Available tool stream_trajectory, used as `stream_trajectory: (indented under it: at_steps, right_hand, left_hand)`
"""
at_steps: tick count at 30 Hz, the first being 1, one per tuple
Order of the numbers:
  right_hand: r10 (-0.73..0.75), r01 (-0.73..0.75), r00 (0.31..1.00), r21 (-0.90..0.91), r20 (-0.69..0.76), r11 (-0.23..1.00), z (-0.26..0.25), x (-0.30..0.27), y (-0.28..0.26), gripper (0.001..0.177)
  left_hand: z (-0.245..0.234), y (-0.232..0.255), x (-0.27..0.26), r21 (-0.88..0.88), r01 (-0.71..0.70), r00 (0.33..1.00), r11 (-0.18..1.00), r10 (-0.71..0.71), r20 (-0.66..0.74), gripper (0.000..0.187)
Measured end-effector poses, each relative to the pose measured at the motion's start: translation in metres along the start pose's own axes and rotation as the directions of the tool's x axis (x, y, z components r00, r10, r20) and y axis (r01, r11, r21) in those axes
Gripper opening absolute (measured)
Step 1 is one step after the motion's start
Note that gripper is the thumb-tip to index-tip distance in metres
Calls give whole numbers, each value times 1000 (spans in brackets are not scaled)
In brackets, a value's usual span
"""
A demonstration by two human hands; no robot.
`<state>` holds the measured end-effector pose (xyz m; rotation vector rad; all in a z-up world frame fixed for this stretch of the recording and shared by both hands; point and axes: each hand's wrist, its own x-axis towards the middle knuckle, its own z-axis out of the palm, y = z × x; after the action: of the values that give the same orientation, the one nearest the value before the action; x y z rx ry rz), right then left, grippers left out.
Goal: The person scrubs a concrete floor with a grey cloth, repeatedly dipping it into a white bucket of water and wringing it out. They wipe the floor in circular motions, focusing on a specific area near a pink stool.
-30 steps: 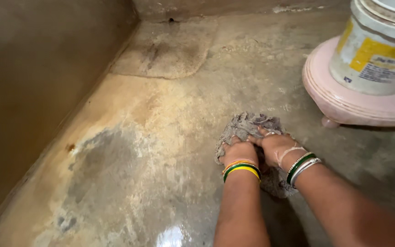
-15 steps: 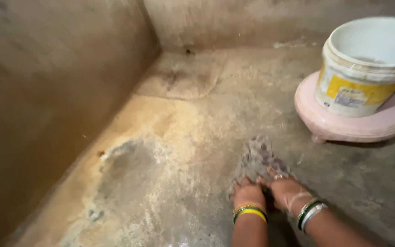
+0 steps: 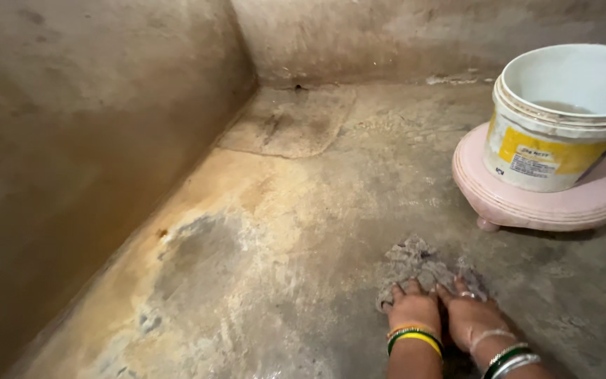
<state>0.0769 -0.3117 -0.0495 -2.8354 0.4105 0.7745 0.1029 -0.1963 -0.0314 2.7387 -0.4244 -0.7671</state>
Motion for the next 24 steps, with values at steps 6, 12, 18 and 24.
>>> stream_trajectory:
  at_steps: [6, 12, 18, 24]
  right_hand:
    - [-7, 11, 997, -49, 80, 999, -72, 59, 1, 88]
    - [16, -11, 998, -95, 54, 995, -99, 114, -1, 89]
    - [-52, 55, 998, -134, 22, 989, -85, 121, 9, 86]
    - [-92, 92, 996, -88, 3, 992, -21, 76, 41, 76]
  left_hand:
    - [-44, 18, 71, -13, 38, 999, 999, -37, 15, 44]
    - [-76, 24, 130, 3, 42, 995, 999, -43, 85, 53]
    - [-66, 22, 123, 35, 20, 999, 999, -21, 41, 54]
    - [-34, 27, 65, 53, 13, 990, 999, -21, 141, 53]
